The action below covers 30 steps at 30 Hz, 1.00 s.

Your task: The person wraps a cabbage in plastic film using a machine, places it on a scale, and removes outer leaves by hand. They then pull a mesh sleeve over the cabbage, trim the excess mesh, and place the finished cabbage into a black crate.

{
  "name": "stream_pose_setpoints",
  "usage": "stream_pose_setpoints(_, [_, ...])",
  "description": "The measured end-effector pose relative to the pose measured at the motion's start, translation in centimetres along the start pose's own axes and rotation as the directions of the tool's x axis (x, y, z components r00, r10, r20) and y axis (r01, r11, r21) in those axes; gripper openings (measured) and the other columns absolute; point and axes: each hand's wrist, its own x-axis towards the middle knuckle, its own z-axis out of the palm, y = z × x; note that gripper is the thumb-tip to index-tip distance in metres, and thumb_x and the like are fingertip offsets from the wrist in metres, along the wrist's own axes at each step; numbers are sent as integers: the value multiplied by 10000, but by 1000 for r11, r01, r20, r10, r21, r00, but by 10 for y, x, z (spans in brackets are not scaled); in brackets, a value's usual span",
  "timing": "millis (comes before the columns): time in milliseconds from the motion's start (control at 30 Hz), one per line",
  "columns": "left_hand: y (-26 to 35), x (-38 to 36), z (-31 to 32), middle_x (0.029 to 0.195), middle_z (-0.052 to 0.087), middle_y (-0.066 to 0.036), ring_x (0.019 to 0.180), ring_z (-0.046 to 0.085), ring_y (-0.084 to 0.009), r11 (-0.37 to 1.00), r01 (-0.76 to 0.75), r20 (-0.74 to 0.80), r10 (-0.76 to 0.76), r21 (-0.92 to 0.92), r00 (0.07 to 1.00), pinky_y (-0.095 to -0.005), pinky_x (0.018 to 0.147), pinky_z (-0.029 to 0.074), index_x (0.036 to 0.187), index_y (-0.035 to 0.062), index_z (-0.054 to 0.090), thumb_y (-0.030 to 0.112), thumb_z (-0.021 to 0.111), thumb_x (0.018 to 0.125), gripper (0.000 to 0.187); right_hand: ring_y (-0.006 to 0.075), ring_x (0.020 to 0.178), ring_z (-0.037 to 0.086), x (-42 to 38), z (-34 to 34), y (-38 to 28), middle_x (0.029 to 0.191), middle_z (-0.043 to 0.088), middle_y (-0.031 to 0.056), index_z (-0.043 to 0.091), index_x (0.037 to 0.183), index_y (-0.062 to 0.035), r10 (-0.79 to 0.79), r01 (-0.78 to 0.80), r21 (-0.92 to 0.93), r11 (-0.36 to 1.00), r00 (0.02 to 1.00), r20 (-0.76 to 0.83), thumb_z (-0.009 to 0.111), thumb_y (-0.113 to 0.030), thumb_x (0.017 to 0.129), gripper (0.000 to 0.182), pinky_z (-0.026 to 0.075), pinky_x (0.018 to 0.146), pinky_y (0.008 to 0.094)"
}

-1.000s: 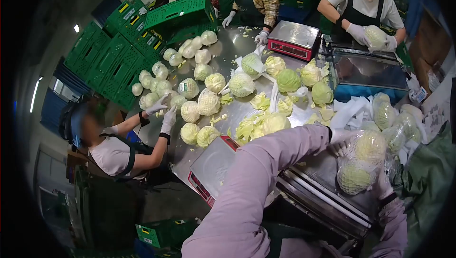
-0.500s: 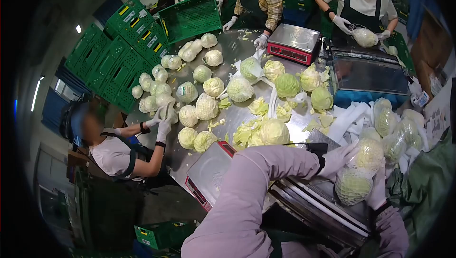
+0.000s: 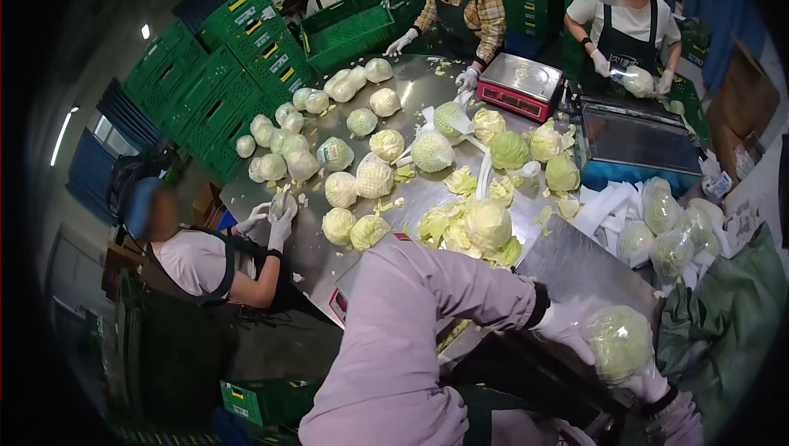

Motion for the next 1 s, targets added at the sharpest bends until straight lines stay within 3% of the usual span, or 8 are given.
stream_pose_setpoints(67, [78,-11,-43,1238,479,-207,821,620,-317,790,529,384,-405,-311,830,-418,741,519,1460,165,274,659,655,739,953,276,1231,491,-46,20,1,1366,479,123,349,1418,-68,-7,-28,189,982,984,180,609,-379,892,663,458,998,439])
stream_pose_setpoints(133, [115,-33,-36,1170,558,-131,881,610,-227,129,958,870,-400,-258,288,-378,673,519,1413,240,365,836,487,725,919,311,1240,478,-60,33,-70,1380,458,143,322,1428,-63,207,-331,481,812,934,293,603,-388,894,686,449,996,487])
stream_pose_setpoints(200, [126,-80,-4,997,591,-84,760,551,-185,-121,925,898,-313,-361,309,-402,627,503,1328,251,469,929,379,661,955,416,1231,465,-81,77,-34,1425,386,196,234,1464,-62,135,-548,767,334,833,537,581,-383,909,729,423,988,592])
stream_pose_setpoints(400, [171,-159,-20,1297,501,-155,1129,564,-240,-580,590,826,-354,-562,439,-393,859,516,1371,43,372,819,349,805,960,478,1235,458,-145,139,-35,1305,504,272,402,1336,31,408,-357,934,3,853,325,437,-698,857,873,425,990,566])
stream_pose_setpoints(567, [157,-189,25,688,264,69,532,263,-36,-450,568,673,-107,-689,732,-197,449,268,994,33,548,337,402,1025,339,334,1021,639,-162,194,-55,1083,625,204,520,1196,82,512,-58,861,506,823,-245,548,-491,913,640,542,848,413])
stream_pose_setpoints(667, [181,-182,29,657,561,30,533,530,-50,78,622,371,-742,-779,558,-200,468,411,957,12,582,284,450,1010,307,246,774,684,-157,226,-35,893,656,174,550,1132,95,555,-14,718,696,645,-525,495,-198,993,330,563,660,300])
stream_pose_setpoints(833, [174,-179,43,586,594,-32,485,564,-85,513,512,-177,-804,-689,568,-219,465,438,891,25,599,273,458,1004,307,78,453,487,-133,230,-15,625,508,21,542,890,-22,573,50,602,797,254,-779,424,-209,1013,253,394,402,194])
stream_pose_setpoints(1000, [140,-189,29,521,553,-48,391,476,-110,230,343,-109,-934,-911,339,-228,401,365,802,48,568,231,436,997,298,17,418,419,-163,207,12,596,488,-64,554,851,-119,726,331,796,508,333,-602,484,-291,989,231,326,358,150])
